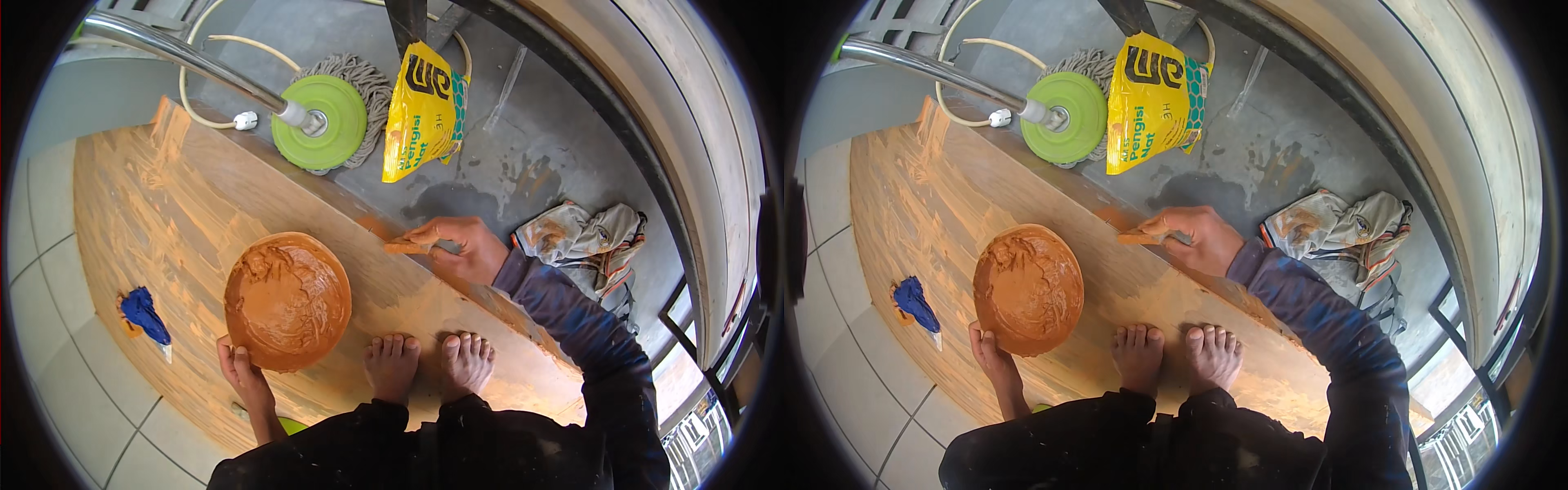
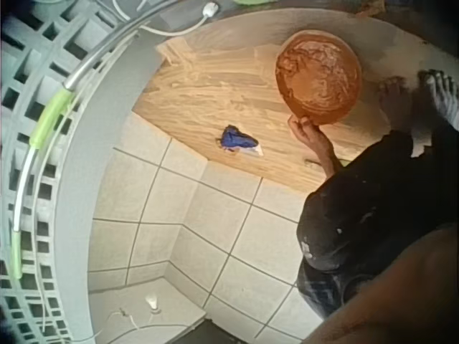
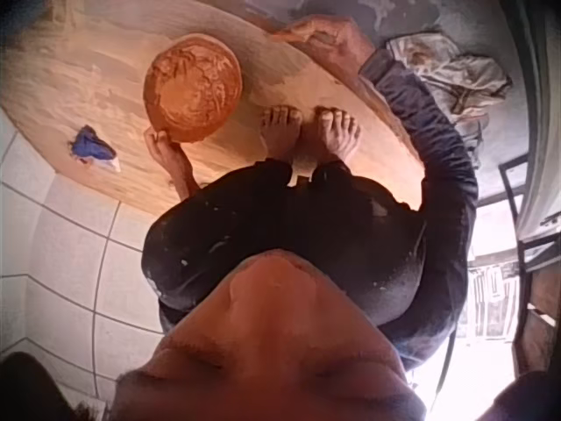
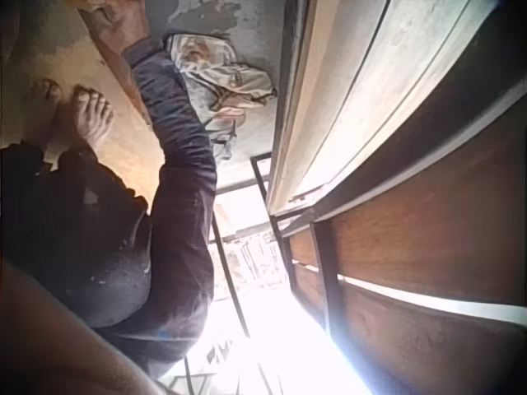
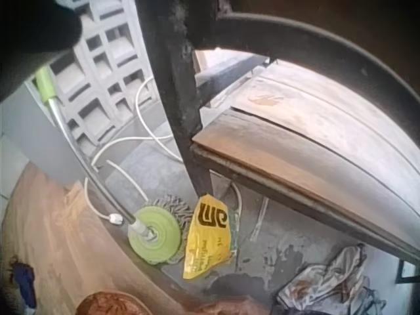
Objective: The person applies orange grout to the edge of a wood-look tile floor using a small sponge, taking more material from a small bowl-like container as needed.
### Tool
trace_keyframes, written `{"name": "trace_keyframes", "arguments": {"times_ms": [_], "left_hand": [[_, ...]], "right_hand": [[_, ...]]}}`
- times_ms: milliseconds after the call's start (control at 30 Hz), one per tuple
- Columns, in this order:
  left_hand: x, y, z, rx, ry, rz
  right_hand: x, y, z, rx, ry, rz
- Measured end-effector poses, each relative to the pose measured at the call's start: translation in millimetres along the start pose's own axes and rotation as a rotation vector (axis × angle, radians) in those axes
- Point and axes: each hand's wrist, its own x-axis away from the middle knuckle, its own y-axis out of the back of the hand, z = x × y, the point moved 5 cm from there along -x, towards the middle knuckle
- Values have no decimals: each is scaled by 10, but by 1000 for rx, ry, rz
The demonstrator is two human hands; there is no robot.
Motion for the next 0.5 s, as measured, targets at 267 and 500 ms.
{"name": "trace_keyframes", "arguments": {"times_ms": [267, 500], "left_hand": [[-35, -125, 63, -34, 6, -2], [-23, -413, -111, -141, -244, 67]], "right_hand": [[-18, -271, 81, 242, 189, -83], [74, -70, 848, 85, -118, -210]]}}
